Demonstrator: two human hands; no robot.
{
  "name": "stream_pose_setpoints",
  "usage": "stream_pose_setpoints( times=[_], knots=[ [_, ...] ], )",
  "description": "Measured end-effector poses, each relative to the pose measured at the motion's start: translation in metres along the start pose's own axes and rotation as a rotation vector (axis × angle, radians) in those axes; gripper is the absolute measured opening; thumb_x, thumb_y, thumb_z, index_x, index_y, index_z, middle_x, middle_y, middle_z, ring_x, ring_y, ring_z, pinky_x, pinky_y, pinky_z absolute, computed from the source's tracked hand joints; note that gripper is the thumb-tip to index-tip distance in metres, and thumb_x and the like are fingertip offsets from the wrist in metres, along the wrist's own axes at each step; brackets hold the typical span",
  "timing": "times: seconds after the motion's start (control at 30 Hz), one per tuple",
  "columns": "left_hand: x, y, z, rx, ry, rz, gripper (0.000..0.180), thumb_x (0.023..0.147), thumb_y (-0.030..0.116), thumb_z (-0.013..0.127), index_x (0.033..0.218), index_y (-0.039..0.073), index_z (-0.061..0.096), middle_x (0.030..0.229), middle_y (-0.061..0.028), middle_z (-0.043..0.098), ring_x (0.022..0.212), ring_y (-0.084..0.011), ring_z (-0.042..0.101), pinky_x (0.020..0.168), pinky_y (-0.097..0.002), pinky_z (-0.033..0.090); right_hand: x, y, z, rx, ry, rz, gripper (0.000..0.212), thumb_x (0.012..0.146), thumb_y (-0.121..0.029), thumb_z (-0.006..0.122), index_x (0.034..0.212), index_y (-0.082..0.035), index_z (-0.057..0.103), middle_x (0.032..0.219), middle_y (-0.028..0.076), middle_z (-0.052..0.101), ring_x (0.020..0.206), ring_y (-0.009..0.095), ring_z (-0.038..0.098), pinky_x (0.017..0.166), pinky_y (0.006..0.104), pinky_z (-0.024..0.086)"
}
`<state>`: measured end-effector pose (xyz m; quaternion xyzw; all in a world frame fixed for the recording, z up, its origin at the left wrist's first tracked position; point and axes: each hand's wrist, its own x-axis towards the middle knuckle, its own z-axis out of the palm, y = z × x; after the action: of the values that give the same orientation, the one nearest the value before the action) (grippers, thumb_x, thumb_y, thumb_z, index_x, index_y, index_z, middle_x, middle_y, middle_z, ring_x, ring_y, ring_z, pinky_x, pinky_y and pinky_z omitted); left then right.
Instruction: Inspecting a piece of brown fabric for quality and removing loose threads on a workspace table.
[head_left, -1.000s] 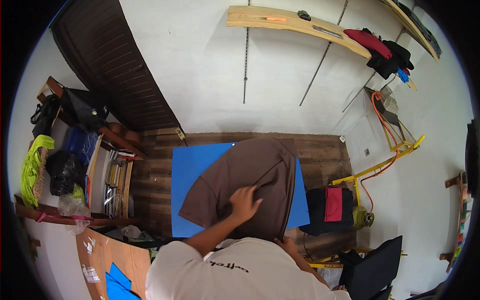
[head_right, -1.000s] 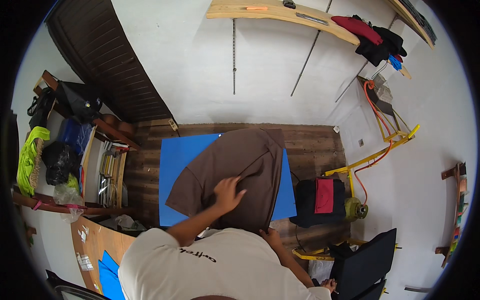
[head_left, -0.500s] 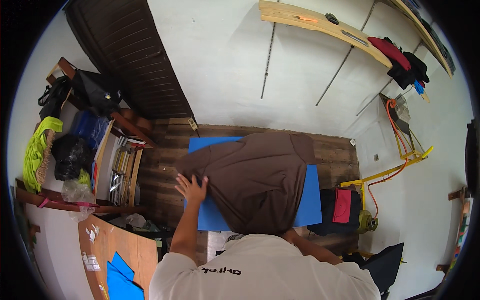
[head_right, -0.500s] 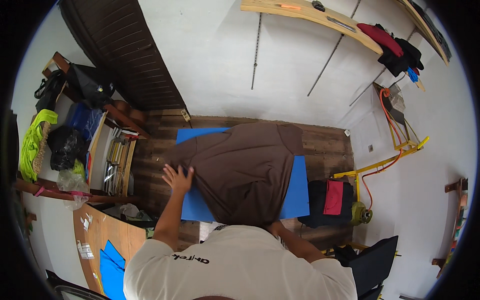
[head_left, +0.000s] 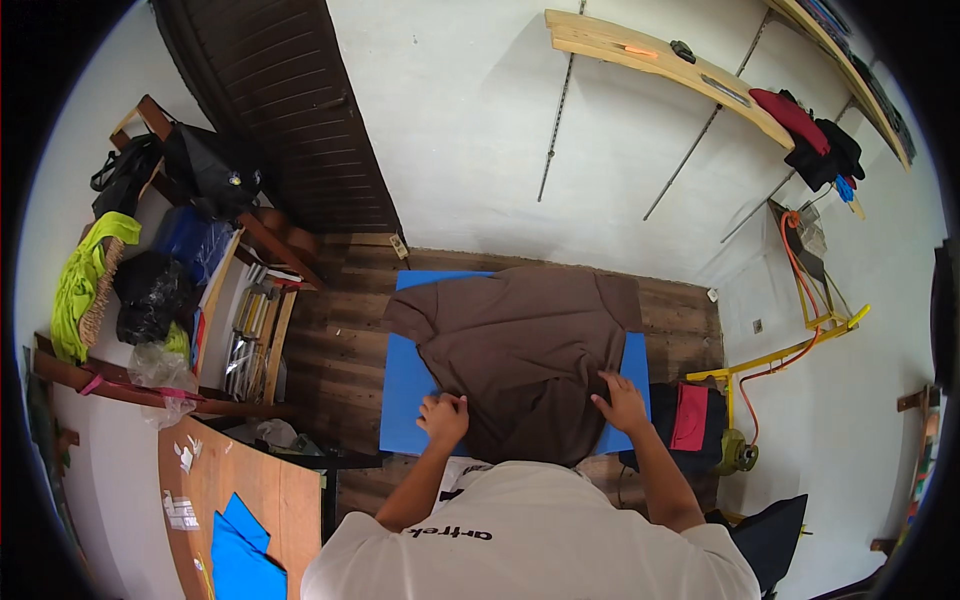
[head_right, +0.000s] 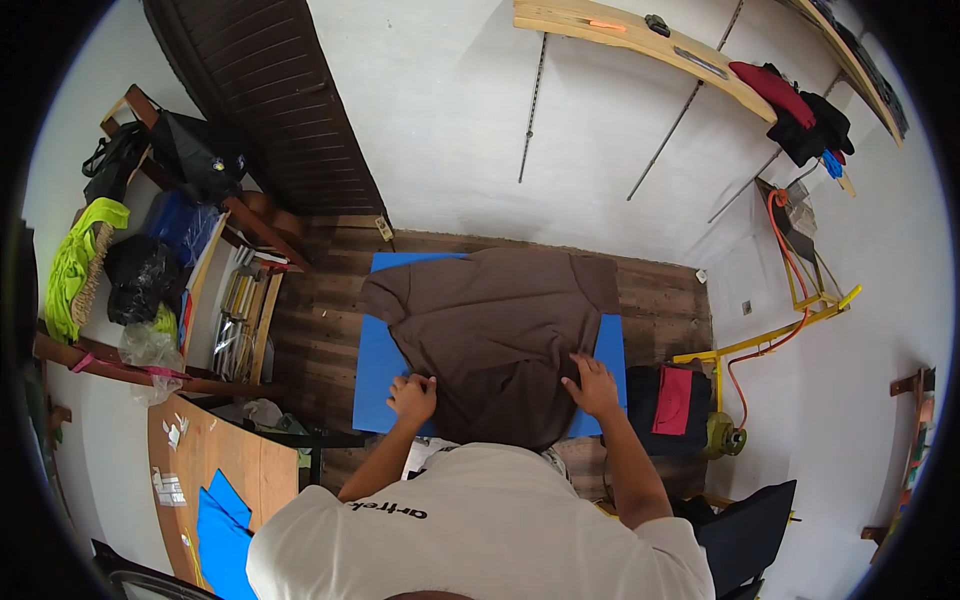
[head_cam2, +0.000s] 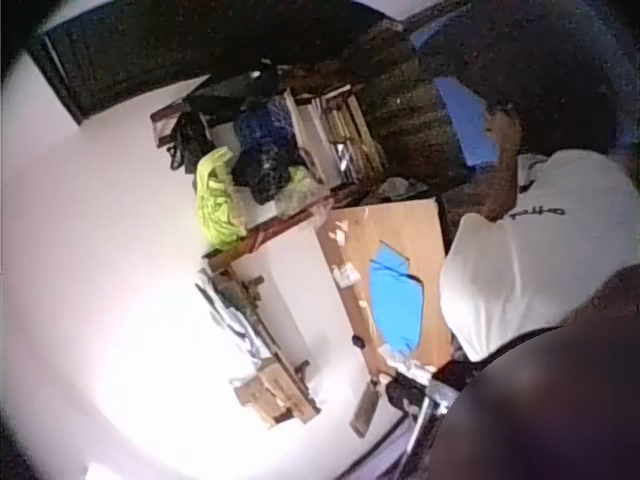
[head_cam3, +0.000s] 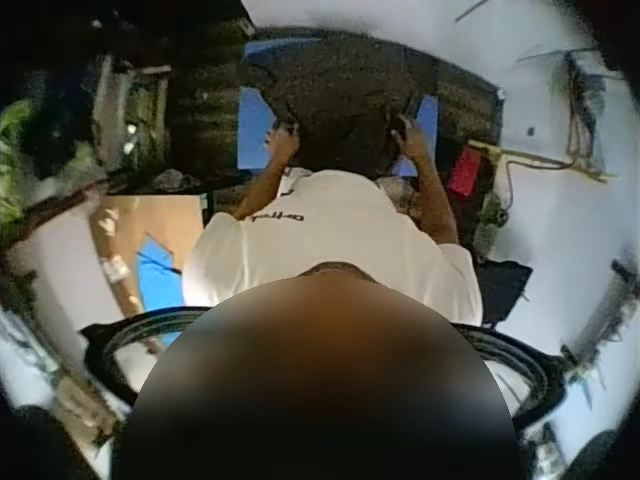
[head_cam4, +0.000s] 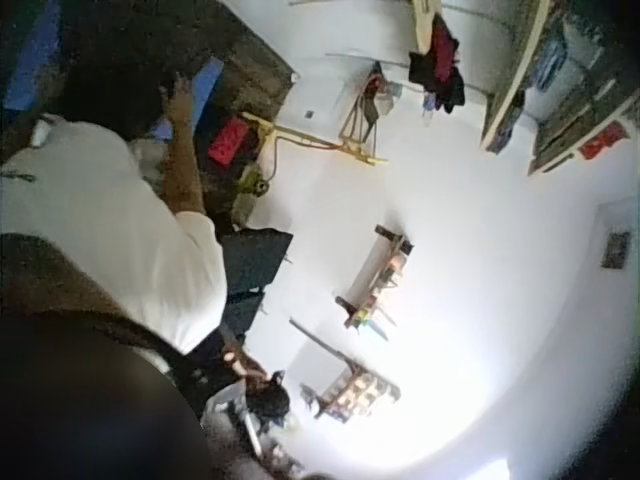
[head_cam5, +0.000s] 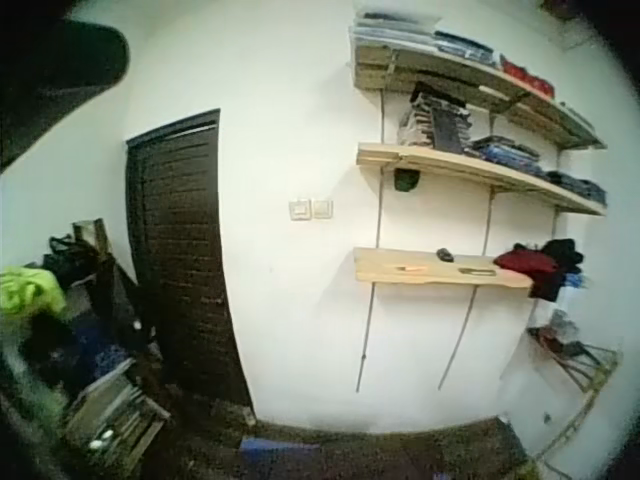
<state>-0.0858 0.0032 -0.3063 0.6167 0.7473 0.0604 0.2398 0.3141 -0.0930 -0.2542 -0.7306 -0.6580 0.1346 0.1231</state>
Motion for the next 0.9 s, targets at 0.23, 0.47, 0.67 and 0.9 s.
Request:
stream_pose_setpoints(
  times=[0.23,0.47,0.67,0.9],
  knots=[
    [0.059,-0.021,-0.001,-0.949,-0.183,-0.21,0.036,0.1,0.04,0.068,0.104,0.004,0.068,0.086,-0.0082,0.069,0.072,-0.0208,0.066,0.06,-0.0383,0.053,-0.044,-0.007,0.052,-0.379,-0.216,0.005,0.097,0.093,-0.052,0.067,0.164,-0.005,0.02,0.172,0.021,0.01,0.154,0.043,0.024,0.109,0.0543,0.045],
    [0.044,-0.051,0.008,-0.396,-0.41,0.094,0.052,0.09,0.044,0.079,0.119,0.003,0.069,0.088,-0.0124,0.073,0.072,-0.0232,0.069,0.07,-0.0381,0.056,-0.131,-0.043,0.051,-0.416,-0.957,-0.002,0.051,0.094,-0.05,0.065,0.116,-0.005,0.076,0.116,0.026,0.073,0.101,0.039,0.073,0.082,0.05,0.058],
    [0.044,-0.034,-0.013,-0.712,0.059,-0.115,0.047,0.094,0.046,0.069,0.103,0.0,0.075,0.101,-0.0248,0.074,0.096,-0.0387,0.072,0.083,-0.0459,0.055,-0.041,-0.075,0.01,-0.144,-1.092,0.265,0.049,0.098,-0.049,0.058,0.082,-0.006,0.076,0.084,0.013,0.076,0.083,0.03,0.075,0.072,0.0478,0.057],
    [-0.012,0.009,-0.022,-0.099,-0.173,0.41,0.033,0.098,0.033,0.062,0.106,0.002,0.059,0.087,-0.0268,0.066,0.09,-0.0501,0.066,0.077,-0.0556,0.051,0.065,-0.168,0.011,0.289,-0.216,-0.273,0.023,0.092,-0.015,0.069,0.114,-0.011,0.072,0.112,0.014,0.072,0.104,0.037,0.069,0.088,0.0449,0.055]
  ],
)
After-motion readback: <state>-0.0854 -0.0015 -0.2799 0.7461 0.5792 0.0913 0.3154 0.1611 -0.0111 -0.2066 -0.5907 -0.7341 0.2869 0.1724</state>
